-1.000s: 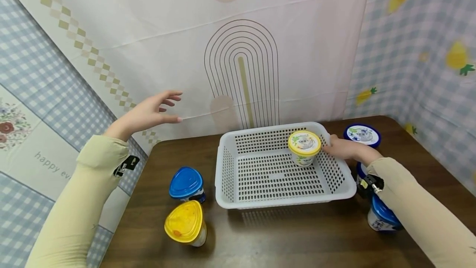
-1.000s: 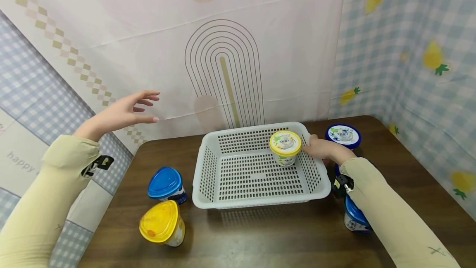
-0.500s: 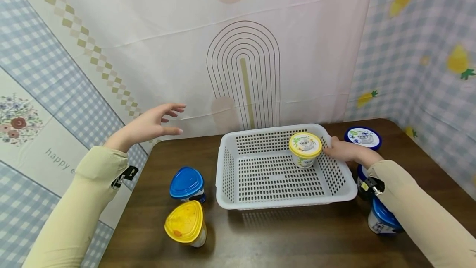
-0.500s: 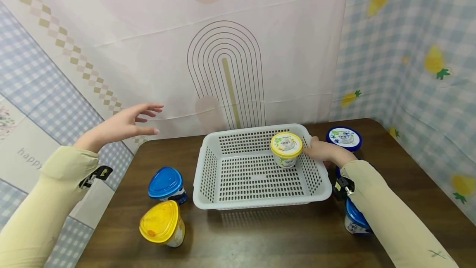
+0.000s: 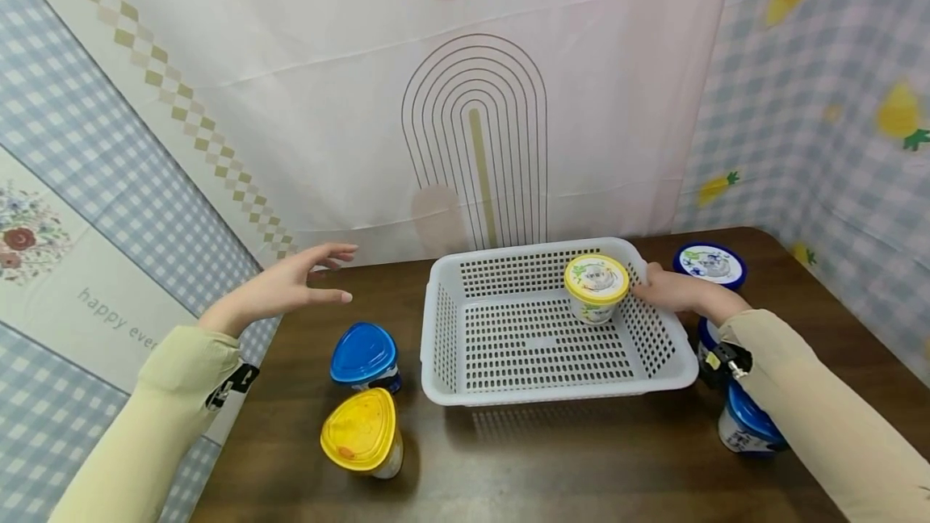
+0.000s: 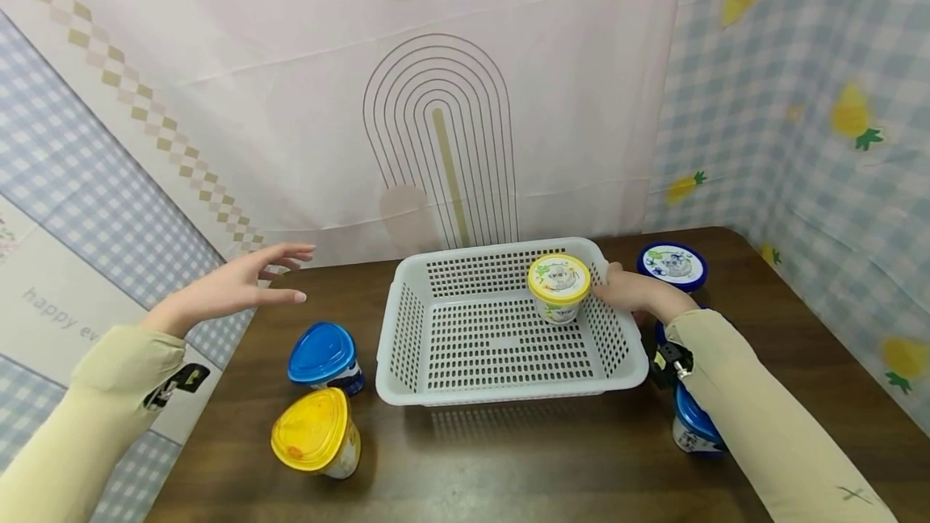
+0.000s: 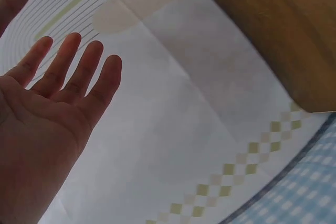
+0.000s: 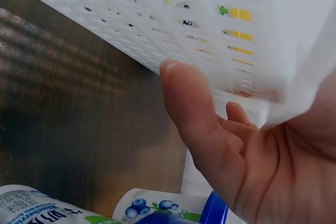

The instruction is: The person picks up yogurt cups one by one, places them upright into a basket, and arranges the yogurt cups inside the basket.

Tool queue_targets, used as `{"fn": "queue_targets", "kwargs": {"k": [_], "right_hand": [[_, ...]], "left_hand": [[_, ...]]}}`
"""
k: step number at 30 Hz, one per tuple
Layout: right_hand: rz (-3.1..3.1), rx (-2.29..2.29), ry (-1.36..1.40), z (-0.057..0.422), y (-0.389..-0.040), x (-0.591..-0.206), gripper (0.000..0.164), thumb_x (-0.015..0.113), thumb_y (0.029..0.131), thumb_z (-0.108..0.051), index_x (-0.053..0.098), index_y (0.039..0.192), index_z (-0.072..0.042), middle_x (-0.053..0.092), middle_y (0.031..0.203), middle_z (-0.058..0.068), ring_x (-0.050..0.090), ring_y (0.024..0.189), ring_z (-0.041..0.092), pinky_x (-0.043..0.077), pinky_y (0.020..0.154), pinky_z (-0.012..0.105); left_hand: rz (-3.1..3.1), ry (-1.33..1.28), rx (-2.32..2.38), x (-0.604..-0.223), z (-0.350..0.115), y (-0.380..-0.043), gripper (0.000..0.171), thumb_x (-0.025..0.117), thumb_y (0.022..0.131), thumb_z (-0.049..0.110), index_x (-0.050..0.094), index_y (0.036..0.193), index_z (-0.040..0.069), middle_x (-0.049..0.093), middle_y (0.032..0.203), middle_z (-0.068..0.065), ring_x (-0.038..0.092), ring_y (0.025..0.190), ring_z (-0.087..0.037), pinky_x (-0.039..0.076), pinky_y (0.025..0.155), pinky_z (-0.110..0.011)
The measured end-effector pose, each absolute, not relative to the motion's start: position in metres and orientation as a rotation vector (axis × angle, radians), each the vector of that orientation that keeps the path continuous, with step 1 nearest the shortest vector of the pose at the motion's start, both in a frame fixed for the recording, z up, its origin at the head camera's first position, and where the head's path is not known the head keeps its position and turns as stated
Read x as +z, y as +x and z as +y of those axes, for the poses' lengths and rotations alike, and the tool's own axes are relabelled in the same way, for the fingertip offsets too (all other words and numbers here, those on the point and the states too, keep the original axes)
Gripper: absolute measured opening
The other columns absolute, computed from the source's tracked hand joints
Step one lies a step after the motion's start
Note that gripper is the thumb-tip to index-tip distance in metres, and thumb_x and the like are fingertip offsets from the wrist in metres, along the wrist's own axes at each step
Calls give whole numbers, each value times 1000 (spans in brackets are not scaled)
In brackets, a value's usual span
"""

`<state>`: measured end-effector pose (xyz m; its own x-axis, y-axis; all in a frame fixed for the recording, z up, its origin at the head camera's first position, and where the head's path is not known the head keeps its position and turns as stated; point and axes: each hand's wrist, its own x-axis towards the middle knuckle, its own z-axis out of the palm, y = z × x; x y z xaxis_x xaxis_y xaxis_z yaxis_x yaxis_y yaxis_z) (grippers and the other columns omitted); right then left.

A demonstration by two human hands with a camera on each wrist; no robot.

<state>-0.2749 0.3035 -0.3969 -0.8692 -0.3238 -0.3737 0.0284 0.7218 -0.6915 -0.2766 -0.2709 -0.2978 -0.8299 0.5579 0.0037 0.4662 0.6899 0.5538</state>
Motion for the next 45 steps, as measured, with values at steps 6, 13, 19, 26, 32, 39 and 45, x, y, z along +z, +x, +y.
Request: {"fn": "queue_targets", "kwargs": {"k": [6,13,19,26,32,39,45], "right_hand": [[2427,-1022,-216,303,-274,-397,66,33,109,-20,-3,140,25,55,104,29,72,79,28,61,68,41],[2431,-1004,-216,304,-274,-397,66,33,109,-21,-3,139,25,57,101,27,72,78,28,61,68,41],[2435,-999,-203,304,-275,-397,65,33,109,-22,-2,139,25,57,101,27,72,78,27,61,67,41],[2440,-1004,-199,304,-275,-398,66,33,109,-21,-3,140,25,56,101,28,72,77,26,61,67,41],[2463,-975,-211,305,-276,-399,69,34,109,-22,-4,140,26,55,103,28,71,78,25,61,69,41],[2455,-972,-217,305,-278,-399,70,34,109,-24,-5,141,25,53,106,31,72,80,26,61,70,41],[2454,-979,-213,306,-278,-401,67,34,109,-22,-3,140,25,54,102,28,71,79,26,61,68,41]], "left_hand": [[2700,799,859,-319,-279,-269,72,74,92,36,40,153,16,46,150,-12,42,136,-39,38,106,-63],[2678,771,946,-338,-290,-258,79,76,91,33,34,155,13,41,152,-15,39,137,-40,36,108,-62],[2648,758,975,-358,-298,-250,78,75,92,31,33,155,15,40,151,-17,39,136,-42,37,106,-64],[2601,737,1059,-380,-305,-245,77,75,92,29,33,155,15,38,154,-17,38,136,-45,40,104,-62],[2534,694,1155,-395,-309,-240,76,74,93,24,32,155,16,35,157,-18,41,135,-45,45,102,-57],[2527,723,1187,-407,-310,-238,75,74,93,21,33,155,13,38,155,-18,43,134,-41,47,102,-51],[2437,665,1253,-414,-311,-237,79,74,93,19,28,157,10,35,153,-24,46,132,-45,53,97,-39]]}}
